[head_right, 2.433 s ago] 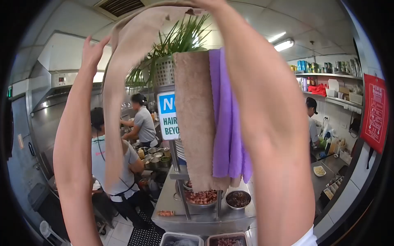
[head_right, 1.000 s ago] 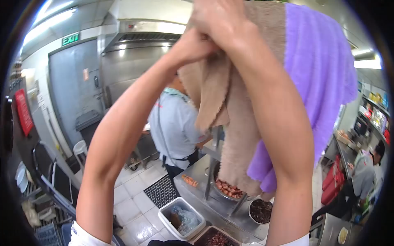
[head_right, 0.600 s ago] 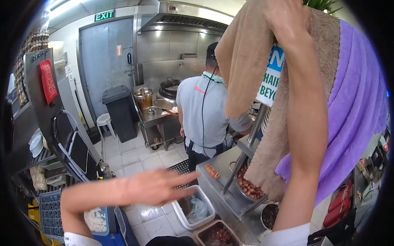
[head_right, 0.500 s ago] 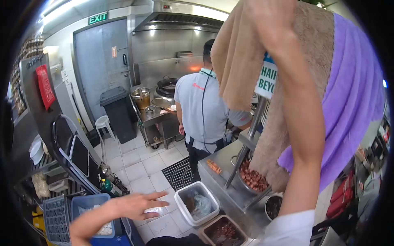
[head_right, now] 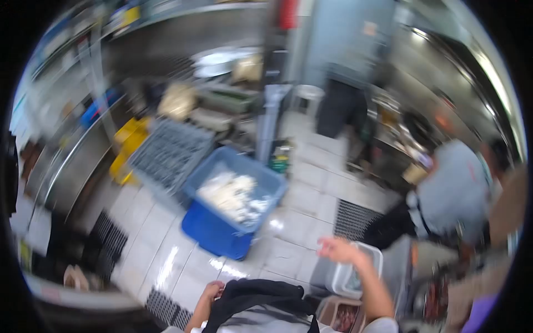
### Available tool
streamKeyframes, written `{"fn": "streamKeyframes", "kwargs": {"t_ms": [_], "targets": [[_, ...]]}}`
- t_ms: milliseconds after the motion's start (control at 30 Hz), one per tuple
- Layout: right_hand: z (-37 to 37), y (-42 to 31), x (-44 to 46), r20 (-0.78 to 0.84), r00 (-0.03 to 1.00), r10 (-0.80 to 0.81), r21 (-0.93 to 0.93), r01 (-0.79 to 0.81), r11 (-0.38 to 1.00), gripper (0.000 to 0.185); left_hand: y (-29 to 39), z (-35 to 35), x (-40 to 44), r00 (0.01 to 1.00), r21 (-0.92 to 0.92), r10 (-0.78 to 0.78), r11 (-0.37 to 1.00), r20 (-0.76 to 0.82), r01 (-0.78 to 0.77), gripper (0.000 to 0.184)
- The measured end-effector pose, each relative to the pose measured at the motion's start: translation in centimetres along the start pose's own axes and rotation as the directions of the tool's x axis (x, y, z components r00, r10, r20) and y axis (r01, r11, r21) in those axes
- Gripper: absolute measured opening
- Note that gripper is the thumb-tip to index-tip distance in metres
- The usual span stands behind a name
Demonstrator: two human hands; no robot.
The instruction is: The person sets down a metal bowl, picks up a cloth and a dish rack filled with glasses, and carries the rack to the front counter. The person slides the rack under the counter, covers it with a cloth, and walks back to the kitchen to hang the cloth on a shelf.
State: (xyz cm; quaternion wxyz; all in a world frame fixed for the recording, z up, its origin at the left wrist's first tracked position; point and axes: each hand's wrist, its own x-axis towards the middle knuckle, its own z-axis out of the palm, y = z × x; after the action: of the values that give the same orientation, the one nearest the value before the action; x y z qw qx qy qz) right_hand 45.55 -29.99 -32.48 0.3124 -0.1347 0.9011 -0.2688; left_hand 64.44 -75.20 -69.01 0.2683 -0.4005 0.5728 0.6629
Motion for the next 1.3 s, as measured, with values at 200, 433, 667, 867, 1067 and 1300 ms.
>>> {"fn": "streamKeyframes", "kwargs": {"t_ms": [200,433,667,867,1067,1300], "targets": [[27.6,3.5,17.2,0.470,0.882,0.033,-0.292,0.120,0.949,0.053,4.8,-14.7,-9.3,0.925,-0.284,0.154,0.923,-0.348,-0.261,0.037],[33.7,6.9,29.6,0.739,0.620,-0.263,-0.306,0.657,0.689,0.035,21.1,-27.1,-13.3,0.673,-0.002,0.493,0.806,-0.551,-0.592,0.039],[35.0,-12.0,45.8,0.562,0.807,-0.179,-0.350,0.429,0.833,0.037,16.7,-40.3,-4.4,0.708,0.002,0.399,0.872,-0.582,-0.490,0.021],[34.2,-39.6,57.6,0.461,0.810,-0.363,-0.065,0.439,0.896,0.041,1.3,-41.0,-7.8,0.824,-0.474,-0.399,0.861,-0.402,0.185,0.022],[35.0,-59.9,66.6,0.473,0.694,-0.543,-0.055,0.639,0.768,0.038,1.6,-43.9,-10.7,0.810,-0.607,-0.528,0.739,-0.254,0.292,0.021],[40.9,-62.5,76.3,0.348,0.721,-0.599,-0.094,0.663,0.743,0.031,5.8,-60.2,-5.5,0.873,-0.602,-0.445,0.759,-0.200,0.249,0.022]]}}
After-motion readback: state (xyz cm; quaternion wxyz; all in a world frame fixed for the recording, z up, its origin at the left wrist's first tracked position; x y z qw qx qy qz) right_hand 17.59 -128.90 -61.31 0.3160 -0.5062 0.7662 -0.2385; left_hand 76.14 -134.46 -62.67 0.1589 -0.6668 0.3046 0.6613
